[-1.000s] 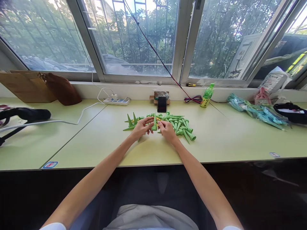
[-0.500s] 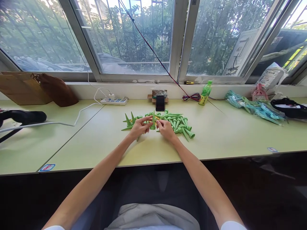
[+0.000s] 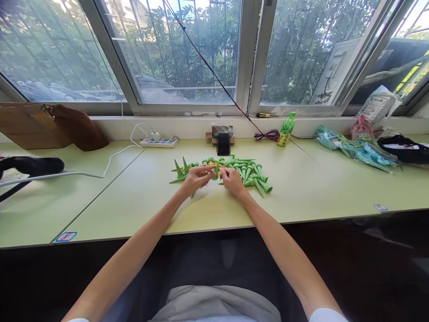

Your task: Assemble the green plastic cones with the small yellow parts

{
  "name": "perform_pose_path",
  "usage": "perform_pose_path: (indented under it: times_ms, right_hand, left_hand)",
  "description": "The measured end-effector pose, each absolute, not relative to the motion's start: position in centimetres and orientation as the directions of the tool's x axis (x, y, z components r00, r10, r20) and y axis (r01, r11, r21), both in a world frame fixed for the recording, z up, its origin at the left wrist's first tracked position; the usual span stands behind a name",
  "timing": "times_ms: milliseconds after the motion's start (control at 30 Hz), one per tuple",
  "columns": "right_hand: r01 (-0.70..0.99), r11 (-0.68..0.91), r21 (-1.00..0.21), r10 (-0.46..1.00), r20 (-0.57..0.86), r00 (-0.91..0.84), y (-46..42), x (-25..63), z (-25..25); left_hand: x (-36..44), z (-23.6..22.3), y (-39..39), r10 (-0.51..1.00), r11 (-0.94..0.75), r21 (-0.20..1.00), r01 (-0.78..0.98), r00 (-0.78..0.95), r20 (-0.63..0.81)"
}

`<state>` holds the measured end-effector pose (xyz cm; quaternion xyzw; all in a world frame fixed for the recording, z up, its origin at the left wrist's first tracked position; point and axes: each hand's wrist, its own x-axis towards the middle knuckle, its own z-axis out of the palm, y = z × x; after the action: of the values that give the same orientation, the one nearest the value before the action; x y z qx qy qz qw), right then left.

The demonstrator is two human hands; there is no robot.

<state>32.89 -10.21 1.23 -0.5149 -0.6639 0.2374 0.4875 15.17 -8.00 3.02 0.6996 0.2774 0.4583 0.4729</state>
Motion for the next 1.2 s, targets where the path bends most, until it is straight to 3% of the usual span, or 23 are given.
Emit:
perform_pose_path:
  times_ms: [333, 567, 967, 1200]
  right_hand:
    - [0.400, 0.317, -0.860, 0.922, 0.378, 0.082, -10.3, 32.7, 1.3]
    - [0.316, 0.307, -0.898, 0.927, 0.358, 0.115, -10.4, 32.8, 1.5]
    - [0.003, 0.348, -0.938, 0.937, 0.348, 0.024, -10.5, 32.6, 1.7]
    - [-0.122, 0.315, -0.941, 0.947, 0.321, -0.030, -10.3, 32.6, 1.8]
  left_hand:
    - [15.1, 3.7, -8.6, 0.778, -0.401, 0.916, -0.008, 0.525, 0.345]
    - [15.2, 3.3, -8.6, 0.748, -0.396, 0.908, 0.137, 0.622, 0.233]
    - [15.0, 2.4, -7.9, 0.826, -0.258, 0.933, 0.252, 0.558, 0.077]
    - [15.2, 3.2, -8.2, 0.868, -0.163, 0.975, 0.151, 0.491, 0.069]
